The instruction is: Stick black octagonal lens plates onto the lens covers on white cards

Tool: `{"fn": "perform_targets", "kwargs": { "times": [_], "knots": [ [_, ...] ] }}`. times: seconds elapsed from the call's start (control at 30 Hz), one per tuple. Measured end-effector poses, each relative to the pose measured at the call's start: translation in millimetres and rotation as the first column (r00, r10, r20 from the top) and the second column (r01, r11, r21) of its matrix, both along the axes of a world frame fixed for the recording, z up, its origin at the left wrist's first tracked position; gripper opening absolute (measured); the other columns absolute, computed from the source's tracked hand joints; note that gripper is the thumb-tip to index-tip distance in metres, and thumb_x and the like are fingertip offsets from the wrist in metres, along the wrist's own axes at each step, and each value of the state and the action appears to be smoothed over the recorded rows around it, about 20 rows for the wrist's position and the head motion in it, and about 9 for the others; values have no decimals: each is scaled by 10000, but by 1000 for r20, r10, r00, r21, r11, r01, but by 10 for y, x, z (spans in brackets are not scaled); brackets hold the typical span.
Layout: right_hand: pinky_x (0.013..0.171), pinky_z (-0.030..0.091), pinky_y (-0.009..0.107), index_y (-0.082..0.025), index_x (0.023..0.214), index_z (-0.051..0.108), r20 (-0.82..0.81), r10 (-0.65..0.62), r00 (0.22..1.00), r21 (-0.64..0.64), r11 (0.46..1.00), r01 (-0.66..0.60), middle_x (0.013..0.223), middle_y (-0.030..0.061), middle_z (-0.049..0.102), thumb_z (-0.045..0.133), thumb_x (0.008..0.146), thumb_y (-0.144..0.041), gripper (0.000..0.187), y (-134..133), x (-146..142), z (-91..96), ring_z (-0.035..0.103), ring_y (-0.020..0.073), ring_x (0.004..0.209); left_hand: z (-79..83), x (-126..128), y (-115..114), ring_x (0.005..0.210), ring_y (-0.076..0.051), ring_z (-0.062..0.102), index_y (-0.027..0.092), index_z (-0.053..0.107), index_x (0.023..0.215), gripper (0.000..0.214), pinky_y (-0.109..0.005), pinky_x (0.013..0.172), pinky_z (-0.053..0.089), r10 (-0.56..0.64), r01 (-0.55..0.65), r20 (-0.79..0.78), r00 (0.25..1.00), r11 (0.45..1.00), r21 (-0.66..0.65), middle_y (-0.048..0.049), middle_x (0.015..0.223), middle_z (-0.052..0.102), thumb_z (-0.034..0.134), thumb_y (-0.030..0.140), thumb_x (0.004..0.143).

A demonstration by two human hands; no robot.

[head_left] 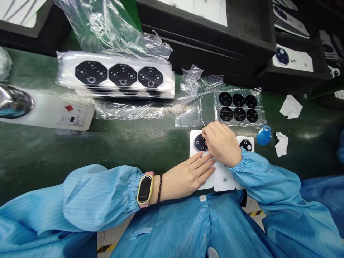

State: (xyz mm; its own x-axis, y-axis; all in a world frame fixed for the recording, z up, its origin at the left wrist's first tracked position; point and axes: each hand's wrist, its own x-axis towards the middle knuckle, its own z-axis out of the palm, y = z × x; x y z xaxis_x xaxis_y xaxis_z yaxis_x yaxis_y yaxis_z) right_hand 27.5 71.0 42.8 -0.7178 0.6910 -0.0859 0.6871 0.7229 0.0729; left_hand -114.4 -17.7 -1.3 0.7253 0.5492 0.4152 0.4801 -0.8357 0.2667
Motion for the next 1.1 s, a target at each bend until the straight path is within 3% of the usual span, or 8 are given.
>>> {"fn": "perform_targets", "kwargs": {
  "times": [0.17,0.37,0.5,0.63,0.83,1.1],
  "knots": [
    [649,345,308,-121,823,651,32,-29,999,-114,993,32,809,96,655,456,864,-44,214,71,-105,124,528,208,776,4,2,-6,1181,-249,578,50,595,1185,348,-402,1053,407,-4,4,-9,1000,1000,1,-134,1231,641,341,155,970],
    [534,258,307,-137,813,682,152,-9,988,-213,976,42,819,108,683,452,880,-63,251,159,-257,275,578,212,806,-1,-2,-6,1191,-251,572,53,589,1194,350,-412,1058,404,-6,7,-12,1000,1000,5,-134,1246,631,339,160,974],
    [498,211,295,-147,824,693,233,-63,970,-215,970,115,835,93,701,507,834,-43,213,201,-268,325,606,211,805,-9,2,-3,1185,-259,577,46,591,1190,341,-413,1049,413,-10,10,-10,1000,1000,4,-136,1240,635,355,153,968],
    [505,212,301,-148,822,698,205,-33,978,-237,968,82,859,100,709,487,857,-66,229,204,-280,331,622,219,840,-9,4,-7,1188,-260,576,43,592,1190,348,-414,1052,411,-8,8,1,1000,1000,4,-137,1238,636,346,148,967],
    [496,222,302,-157,832,698,256,-106,961,-246,954,171,892,75,720,518,831,-91,192,221,-290,343,637,215,800,-4,-1,-4,1189,-259,574,48,588,1197,344,-413,1048,415,-11,11,-29,1000,1000,2,-140,1250,628,354,159,971],
    [507,231,300,-149,837,697,226,-116,967,-253,952,173,883,78,721,502,824,-69,212,209,-294,348,646,208,804,2,3,-8,1177,-268,583,42,592,1188,343,-419,1042,423,-11,11,-12,1000,1000,9,-142,1242,633,359,164,966]
  ]
}}
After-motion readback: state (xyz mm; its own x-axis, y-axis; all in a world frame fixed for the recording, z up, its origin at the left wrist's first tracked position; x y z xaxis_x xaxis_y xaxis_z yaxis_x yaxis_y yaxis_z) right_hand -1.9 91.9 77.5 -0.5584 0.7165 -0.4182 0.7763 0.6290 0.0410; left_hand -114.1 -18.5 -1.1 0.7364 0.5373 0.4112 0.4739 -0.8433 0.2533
